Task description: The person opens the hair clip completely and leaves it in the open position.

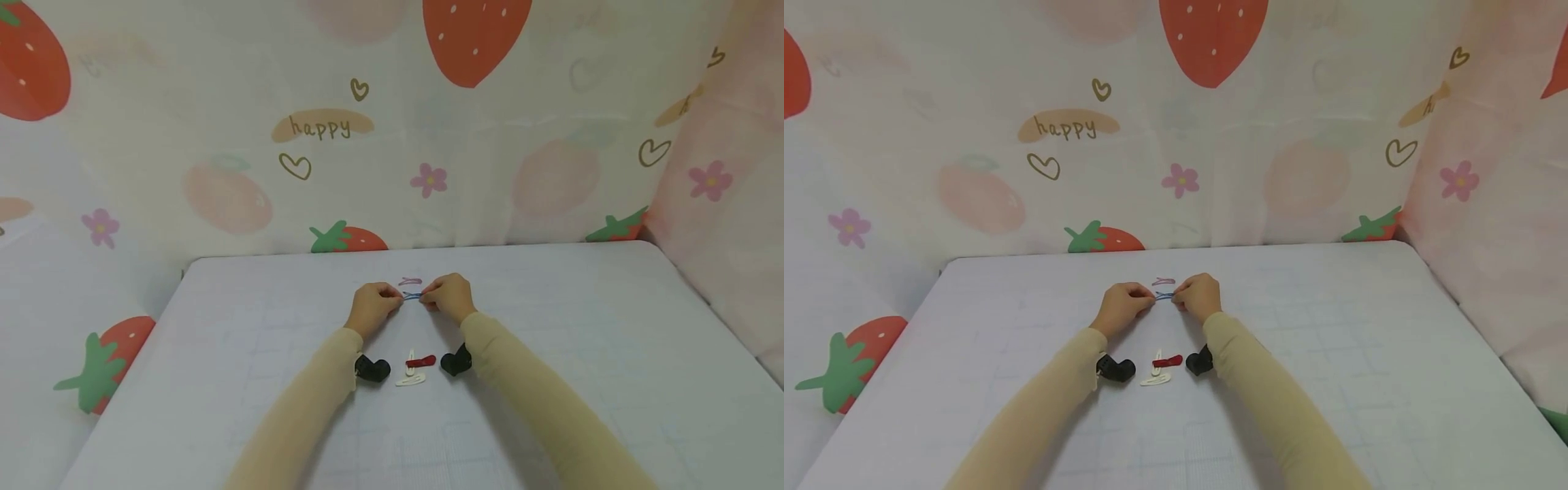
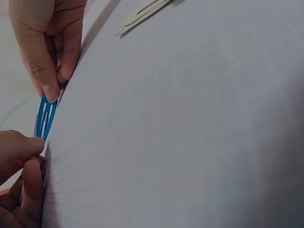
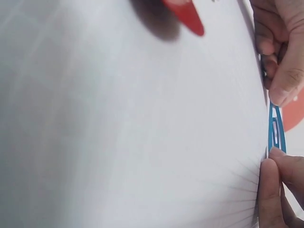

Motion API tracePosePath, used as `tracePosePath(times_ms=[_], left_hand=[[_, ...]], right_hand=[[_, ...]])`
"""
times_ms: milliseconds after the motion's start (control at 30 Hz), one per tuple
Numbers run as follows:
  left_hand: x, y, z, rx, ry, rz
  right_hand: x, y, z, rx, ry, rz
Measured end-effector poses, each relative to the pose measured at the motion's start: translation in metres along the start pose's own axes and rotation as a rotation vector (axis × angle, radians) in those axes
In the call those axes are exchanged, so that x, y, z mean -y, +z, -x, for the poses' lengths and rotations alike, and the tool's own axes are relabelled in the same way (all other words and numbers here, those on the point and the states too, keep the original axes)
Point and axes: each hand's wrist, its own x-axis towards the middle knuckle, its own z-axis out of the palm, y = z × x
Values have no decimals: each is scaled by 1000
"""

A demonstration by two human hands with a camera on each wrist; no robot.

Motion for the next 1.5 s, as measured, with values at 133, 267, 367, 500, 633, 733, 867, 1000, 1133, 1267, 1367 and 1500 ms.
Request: tracePosePath(times_ms=[133, 267, 367, 500, 633, 733, 867, 1000, 1133, 1267, 1367, 1500], left_hand=[[1, -1, -1, 2, -3, 3], [-1, -3, -1, 23, -23, 31], [-2, -4, 0, 41, -33, 39], [-1, -3, 0, 47, -36, 40], [1, -3, -1, 50, -49, 41], [2, -2, -2, 44, -48, 41], [2, -2, -3, 32, -39, 45], [2, -2, -3, 36, -42, 44], [1, -4, -2, 48, -59, 62], [0, -5, -1, 53, -78, 80], [0, -7, 0, 57, -89, 82], [0, -10, 7, 55, -76, 70]], right_hand=[[0, 1, -1, 4, -3, 1], [0, 1, -2, 12, -4, 10], [-1, 0, -1, 14, 2, 12], [-2, 0, -1, 18, 5, 9], [-2, 1, 0, 19, 10, 10], [-1, 1, 1, 15, 12, 8], [-1, 1, 1, 11, 9, 3], [-2, 0, 0, 10, 10, 1], [-2, -1, 1, 26, 21, -14], [-3, -3, 3, 37, 33, -51], [-5, -5, 4, 37, 40, -57], [-9, -6, 12, 30, 58, -42]])
